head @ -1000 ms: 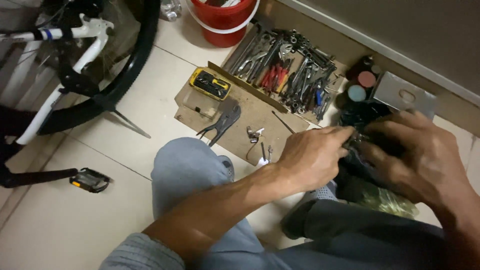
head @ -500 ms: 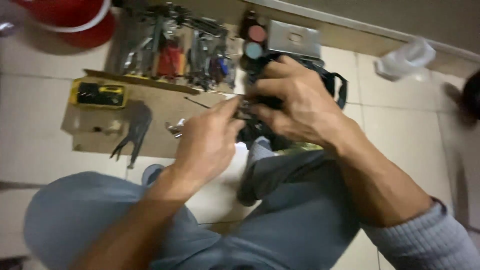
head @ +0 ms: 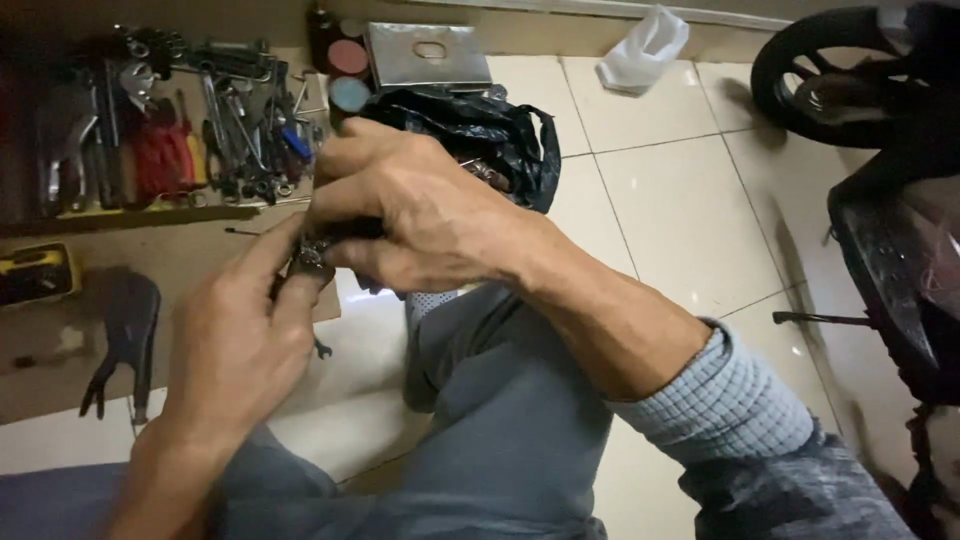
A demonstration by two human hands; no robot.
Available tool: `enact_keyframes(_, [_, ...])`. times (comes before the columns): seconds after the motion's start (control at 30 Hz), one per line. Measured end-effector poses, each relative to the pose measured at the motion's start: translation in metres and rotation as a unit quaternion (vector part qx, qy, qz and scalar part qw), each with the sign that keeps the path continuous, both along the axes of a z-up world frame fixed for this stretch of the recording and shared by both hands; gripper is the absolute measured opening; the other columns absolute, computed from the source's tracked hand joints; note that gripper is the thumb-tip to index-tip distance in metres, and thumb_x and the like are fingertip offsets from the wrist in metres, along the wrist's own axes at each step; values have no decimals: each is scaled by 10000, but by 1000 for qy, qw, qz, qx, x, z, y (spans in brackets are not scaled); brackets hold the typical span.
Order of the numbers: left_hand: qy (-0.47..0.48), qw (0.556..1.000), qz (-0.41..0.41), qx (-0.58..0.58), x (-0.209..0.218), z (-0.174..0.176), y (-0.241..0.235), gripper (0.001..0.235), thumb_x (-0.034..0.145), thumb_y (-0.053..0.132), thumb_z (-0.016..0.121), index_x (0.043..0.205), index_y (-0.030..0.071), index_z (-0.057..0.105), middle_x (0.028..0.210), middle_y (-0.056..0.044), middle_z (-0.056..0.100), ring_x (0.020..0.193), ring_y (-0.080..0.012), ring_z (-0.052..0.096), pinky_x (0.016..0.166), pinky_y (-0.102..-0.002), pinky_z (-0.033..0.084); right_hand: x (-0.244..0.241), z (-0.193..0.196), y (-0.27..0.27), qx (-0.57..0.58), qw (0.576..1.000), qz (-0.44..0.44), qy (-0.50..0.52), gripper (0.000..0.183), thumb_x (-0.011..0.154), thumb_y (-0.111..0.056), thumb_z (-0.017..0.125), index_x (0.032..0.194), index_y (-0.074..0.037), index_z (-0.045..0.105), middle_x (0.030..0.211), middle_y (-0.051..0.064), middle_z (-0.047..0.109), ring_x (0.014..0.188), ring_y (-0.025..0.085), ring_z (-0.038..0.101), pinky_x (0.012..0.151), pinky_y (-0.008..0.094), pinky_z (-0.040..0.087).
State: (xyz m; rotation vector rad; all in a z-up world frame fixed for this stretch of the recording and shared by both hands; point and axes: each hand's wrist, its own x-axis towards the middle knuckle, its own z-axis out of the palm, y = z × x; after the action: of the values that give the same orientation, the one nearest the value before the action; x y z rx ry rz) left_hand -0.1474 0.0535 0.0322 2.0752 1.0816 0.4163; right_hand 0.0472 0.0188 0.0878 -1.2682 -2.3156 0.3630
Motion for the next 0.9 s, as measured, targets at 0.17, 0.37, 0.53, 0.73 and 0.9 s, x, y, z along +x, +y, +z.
enact_keyframes(0.17, [-27, 999, -12, 29, 8, -14, 3, 498, 908, 242, 590, 1401, 185, 626, 1087, -190, 732, 933, -424, 672, 723, -521, 478, 14, -2, 5, 17, 999, -23, -26, 126, 821, -128, 751, 878, -38, 684, 874, 129, 585, 850, 316, 517, 703, 454, 410])
enact_keyframes(0.37, [-116, 990, -38, 66, 9, -27, 4, 422, 893, 139, 548, 1308, 102, 617, 1142, -187, 725, 964, -436, 667, 765, -519, 463, 10, 4, 6, 27, 999, 27, -28, 140, 922, -150, 781, 999, -36, 753, 901, 130, 625, 858, 331, 547, 714, 454, 422])
enact_keyframes(0.53, [-122, 990, -37, 65, 10, -18, 6, 478, 943, 229, 605, 1399, 90, 570, 1093, -203, 759, 862, -436, 696, 714, -511, 491, 22, 7, 8, 17, 992, -74, -104, 154, 841, -106, 833, 977, -41, 802, 930, 119, 695, 816, 302, 532, 645, 450, 416])
enact_keyframes(0.73, [-149, 988, -18, -20, 9, -8, 10, 500, 944, 238, 603, 1416, 121, 486, 1282, -126, 726, 1105, -321, 735, 928, -437, 566, 30, 13, 2, 16, 995, -84, -52, 301, 865, -125, 835, 1136, -12, 768, 995, 136, 687, 939, 325, 581, 785, 455, 438])
enact_keyframes(0.9, [-159, 987, -11, -28, 8, -4, 10, 338, 935, 207, 613, 1256, 125, 545, 1149, -71, 785, 1010, -309, 762, 818, -425, 568, 28, 22, -3, 11, 995, -101, -24, 203, 933, -90, 782, 1096, 30, 766, 1079, 176, 710, 1025, 309, 604, 805, 433, 484])
